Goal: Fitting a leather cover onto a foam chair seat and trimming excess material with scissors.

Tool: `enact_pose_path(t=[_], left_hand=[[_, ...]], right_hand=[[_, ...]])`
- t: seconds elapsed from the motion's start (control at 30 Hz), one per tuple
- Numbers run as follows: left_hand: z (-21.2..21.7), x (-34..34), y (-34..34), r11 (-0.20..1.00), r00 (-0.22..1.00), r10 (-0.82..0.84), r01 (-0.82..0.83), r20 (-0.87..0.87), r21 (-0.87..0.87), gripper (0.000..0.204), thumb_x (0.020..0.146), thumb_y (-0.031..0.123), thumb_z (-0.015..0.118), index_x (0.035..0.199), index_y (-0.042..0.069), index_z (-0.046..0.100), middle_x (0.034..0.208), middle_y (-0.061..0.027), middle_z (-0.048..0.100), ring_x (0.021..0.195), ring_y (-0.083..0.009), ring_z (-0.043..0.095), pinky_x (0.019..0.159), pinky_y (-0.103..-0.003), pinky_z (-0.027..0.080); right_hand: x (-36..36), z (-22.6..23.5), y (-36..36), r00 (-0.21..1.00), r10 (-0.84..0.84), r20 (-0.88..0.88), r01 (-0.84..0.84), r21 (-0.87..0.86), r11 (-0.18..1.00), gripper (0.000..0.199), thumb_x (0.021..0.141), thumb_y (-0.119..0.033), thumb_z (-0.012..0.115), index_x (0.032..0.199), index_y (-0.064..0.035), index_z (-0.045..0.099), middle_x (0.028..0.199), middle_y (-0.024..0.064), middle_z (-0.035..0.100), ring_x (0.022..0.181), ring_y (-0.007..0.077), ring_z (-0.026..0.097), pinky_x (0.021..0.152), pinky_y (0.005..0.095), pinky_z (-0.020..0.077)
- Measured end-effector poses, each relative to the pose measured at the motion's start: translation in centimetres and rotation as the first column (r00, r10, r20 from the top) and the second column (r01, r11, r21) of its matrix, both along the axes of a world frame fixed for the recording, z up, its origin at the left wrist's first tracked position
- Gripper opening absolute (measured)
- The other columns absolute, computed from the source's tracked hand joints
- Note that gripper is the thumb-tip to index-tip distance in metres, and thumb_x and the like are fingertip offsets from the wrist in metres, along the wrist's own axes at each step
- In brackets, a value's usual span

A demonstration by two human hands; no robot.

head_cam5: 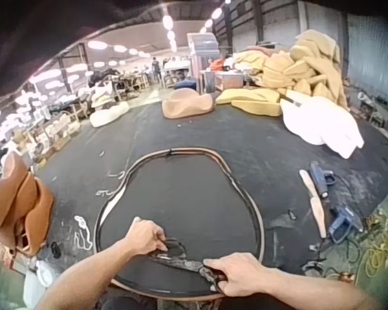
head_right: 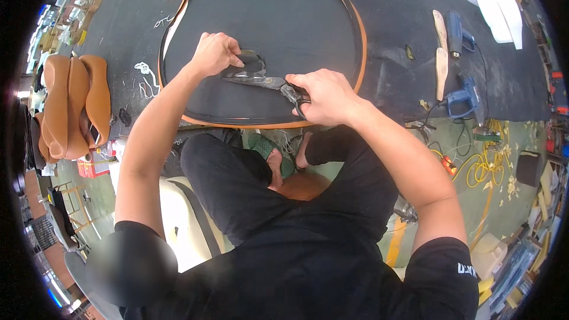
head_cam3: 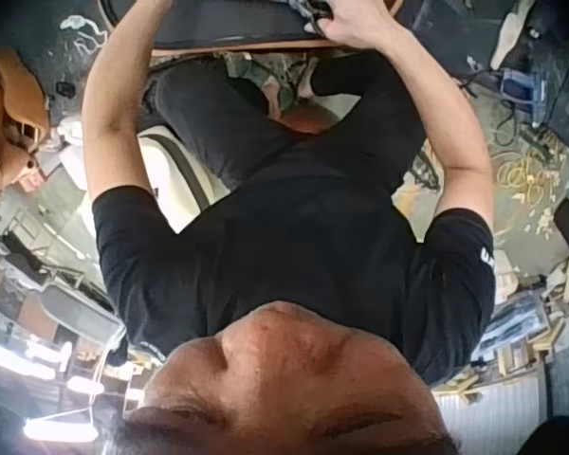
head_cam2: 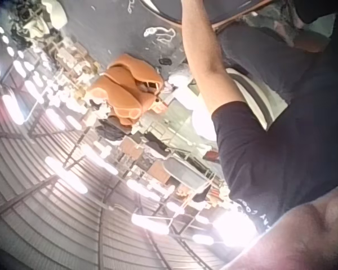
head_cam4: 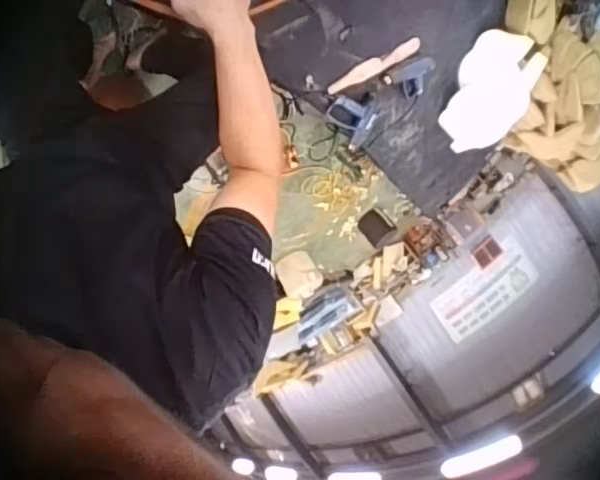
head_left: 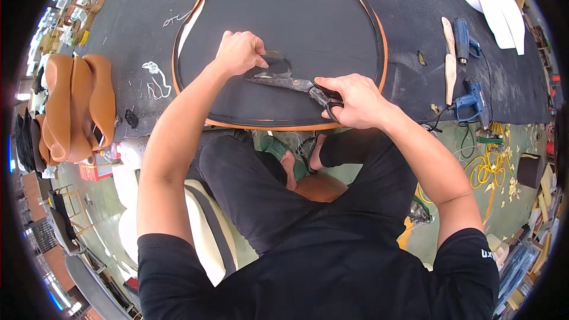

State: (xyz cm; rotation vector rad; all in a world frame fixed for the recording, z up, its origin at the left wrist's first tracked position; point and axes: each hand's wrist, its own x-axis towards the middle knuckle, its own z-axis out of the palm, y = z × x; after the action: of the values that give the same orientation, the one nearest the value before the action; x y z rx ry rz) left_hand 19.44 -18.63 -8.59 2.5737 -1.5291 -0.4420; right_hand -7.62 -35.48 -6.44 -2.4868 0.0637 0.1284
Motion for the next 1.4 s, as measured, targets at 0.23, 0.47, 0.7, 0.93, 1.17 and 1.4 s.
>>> enact_pose_path(t=[0.23, 0.47, 0.7, 0.93, 1.17, 1.4], left_hand=[[-0.3, -0.5, -0.2, 1.0, 1.0, 0.003, -0.003, 0.016, -0.021, 0.027, 0.071, 0.03, 0.09, 0.084, 0.01, 0.078, 0.076, -0.0053, 0.075, 0.08, -0.0244, 0.069, 0.087, -0.038, 0.036], [1.3, -1.0, -0.8, 0.979, 0.99, 0.08, -0.1, -0.116, -0.18, 0.025, 0.075, 0.028, 0.088, 0.09, 0.009, 0.08, 0.081, -0.0088, 0.077, 0.081, -0.0291, 0.073, 0.078, -0.041, 0.051], [7.3, -1.5, 9.2, 0.581, 0.809, 0.587, -0.434, -0.014, -0.688, 0.02, 0.088, 0.022, 0.078, 0.093, 0.002, 0.076, 0.074, -0.0094, 0.072, 0.064, -0.02, 0.067, 0.063, -0.036, 0.051], [-8.2, -8.1, 35.9, 0.462, 0.687, 0.69, -0.659, 0.226, 0.593, 0.057, 0.081, 0.015, 0.071, 0.133, -0.003, 0.06, 0.134, -0.0293, 0.064, 0.127, -0.0439, 0.061, 0.108, -0.049, 0.05], [2.1, -11.0, 18.2, 0.634, 0.783, 0.577, -0.61, -0.234, -0.475, 0.032, 0.102, 0.008, 0.058, 0.131, -0.004, 0.065, 0.127, -0.0246, 0.07, 0.113, -0.0289, 0.069, 0.097, -0.036, 0.054], [-5.3, -15.3, 5.7, 0.983, 0.935, 0.161, -0.123, 0.316, -0.138, 0.104, 0.092, 0.072, 0.055, 0.152, -0.011, 0.036, 0.161, -0.0256, 0.039, 0.153, -0.0374, 0.032, 0.121, -0.068, 0.018]], right_hand=[[-1.8, -0.2, 3.3, 0.991, -0.13, -0.016, 0.131, 0.094, 0.987, 0.059, 0.079, -0.018, 0.08, 0.133, 0.0026, 0.063, 0.085, 0.0205, 0.072, 0.085, 0.0389, 0.072, 0.078, 0.0464, 0.0547], [-3.6, -1.2, 8.1, 0.964, -0.266, -0.012, 0.262, 0.21, 0.942, 0.06, 0.081, -0.015, 0.073, 0.136, 0.0066, 0.059, 0.09, 0.0224, 0.073, 0.084, 0.04, 0.072, 0.079, 0.0472, 0.0541], [-11.7, -1.5, 6.0, 0.778, -0.607, 0.163, 0.492, 0.443, 0.749, 0.059, 0.082, 0.002, 0.075, 0.138, 0.0032, 0.057, 0.089, 0.0136, 0.075, 0.086, 0.0149, 0.075, 0.074, 0.032, 0.0589], [-20.0, -4.4, -1.0, 0.463, -0.87, 0.168, 0.751, 0.448, 0.486, 0.055, 0.087, 0.002, 0.08, 0.137, 0.0038, 0.057, 0.084, 0.0016, 0.068, 0.072, 0.0058, 0.06, 0.065, 0.0214, 0.0478], [-21.5, -10.3, -2.3, 0.285, -0.958, 0.031, 0.717, 0.656, 0.235, 0.05, 0.088, -0.001, 0.081, 0.132, 0.0049, 0.059, 0.078, 0.0005, 0.067, 0.071, 0.0056, 0.061, 0.066, 0.0213, 0.0473], [-21.4, -10.3, -1.9, 0.356, -0.932, 0.072, 0.709, 0.629, 0.319, 0.047, 0.087, 0.0, 0.081, 0.129, 0.0046, 0.059, 0.081, 0.0013, 0.068, 0.07, 0.006, 0.06, 0.063, 0.0216, 0.0472]])
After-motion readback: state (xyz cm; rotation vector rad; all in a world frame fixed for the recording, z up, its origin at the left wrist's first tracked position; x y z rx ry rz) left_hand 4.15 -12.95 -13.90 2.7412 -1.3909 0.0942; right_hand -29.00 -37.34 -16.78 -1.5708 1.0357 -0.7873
